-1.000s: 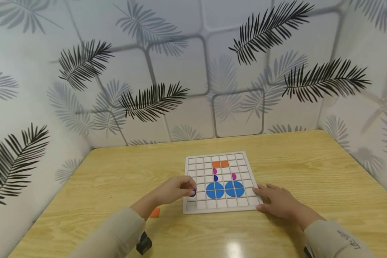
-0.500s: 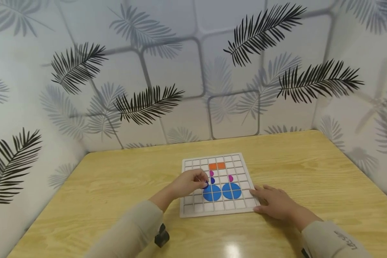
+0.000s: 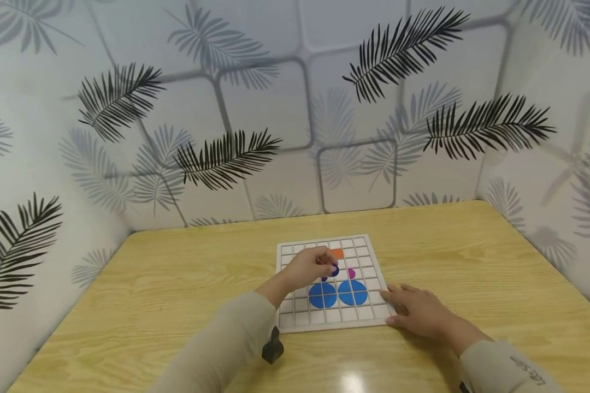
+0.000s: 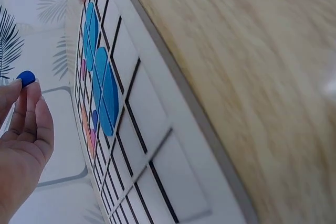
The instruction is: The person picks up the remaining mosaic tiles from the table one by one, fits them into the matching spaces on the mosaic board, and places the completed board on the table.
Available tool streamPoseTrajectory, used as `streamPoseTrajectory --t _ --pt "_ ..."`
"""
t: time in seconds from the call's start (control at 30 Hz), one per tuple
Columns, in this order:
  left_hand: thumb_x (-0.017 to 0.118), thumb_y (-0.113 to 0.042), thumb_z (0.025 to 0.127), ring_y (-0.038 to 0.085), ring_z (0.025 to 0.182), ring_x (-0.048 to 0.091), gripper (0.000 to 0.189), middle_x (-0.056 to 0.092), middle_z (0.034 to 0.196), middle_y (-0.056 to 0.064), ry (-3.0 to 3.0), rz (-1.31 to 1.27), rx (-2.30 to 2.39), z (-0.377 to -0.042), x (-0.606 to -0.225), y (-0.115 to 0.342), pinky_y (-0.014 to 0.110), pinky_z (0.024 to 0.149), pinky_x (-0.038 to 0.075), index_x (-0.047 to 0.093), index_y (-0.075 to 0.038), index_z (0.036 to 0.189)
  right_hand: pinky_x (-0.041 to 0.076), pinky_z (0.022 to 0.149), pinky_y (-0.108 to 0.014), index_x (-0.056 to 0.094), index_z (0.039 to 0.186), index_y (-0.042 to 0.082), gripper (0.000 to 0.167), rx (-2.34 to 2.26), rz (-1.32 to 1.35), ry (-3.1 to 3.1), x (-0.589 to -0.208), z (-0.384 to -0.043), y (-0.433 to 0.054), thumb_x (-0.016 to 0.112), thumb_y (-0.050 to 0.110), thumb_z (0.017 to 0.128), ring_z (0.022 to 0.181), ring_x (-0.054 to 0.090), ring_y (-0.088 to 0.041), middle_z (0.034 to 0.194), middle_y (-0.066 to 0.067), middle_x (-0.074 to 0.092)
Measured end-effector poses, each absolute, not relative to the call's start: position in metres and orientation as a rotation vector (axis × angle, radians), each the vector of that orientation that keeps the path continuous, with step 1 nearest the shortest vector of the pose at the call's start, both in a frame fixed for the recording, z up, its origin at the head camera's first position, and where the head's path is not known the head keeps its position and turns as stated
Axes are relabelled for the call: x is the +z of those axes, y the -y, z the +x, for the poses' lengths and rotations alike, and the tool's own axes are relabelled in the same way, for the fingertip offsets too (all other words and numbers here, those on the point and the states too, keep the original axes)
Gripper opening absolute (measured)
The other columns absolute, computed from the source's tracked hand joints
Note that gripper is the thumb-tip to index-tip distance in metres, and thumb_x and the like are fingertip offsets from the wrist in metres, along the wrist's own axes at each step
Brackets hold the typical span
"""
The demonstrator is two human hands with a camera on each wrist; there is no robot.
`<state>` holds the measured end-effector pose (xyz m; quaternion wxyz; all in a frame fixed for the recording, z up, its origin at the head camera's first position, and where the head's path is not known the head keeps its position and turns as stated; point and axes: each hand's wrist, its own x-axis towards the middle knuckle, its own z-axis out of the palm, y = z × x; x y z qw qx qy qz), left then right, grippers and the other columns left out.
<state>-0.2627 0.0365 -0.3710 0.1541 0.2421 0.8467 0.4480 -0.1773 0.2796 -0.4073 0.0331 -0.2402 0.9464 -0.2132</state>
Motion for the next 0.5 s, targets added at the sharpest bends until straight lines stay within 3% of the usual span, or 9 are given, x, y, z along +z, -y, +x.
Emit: streamPoseTrajectory --t 0.23,0.5 --pt "0.055 -0.011 0.085 0.015 0.067 0.050 0.004 0.055 0.075 -0.006 -2.471 0.652 1.250 -0.272 -0.374 -0.056 0.023 0.050 0.037 0.056 -0.016 0.085 0.029 0.084 -0.056 0.049 0.121 0.002 0.058 -0.638 -0.761 -2.920 -0.410 -0.179 -0.281 0.058 0.040 0.078 0.111 0.034 -0.045 0.123 -0.023 0.042" --pt "0.056 -0.008 0.084 0.008 0.068 0.050 0.004 0.055 0.074 -0.006 -2.559 0.701 1.149 -0.287 -0.373 -0.073 0.021 0.056 0.038 0.056 -0.012 0.083 0.030 0.084 -0.056 0.050 0.120 0.002 0.058 -0.625 -0.772 -2.935 -0.412 -0.180 -0.281 0.059 0.040 0.077 0.110 0.035 -0.045 0.122 -0.023 0.043"
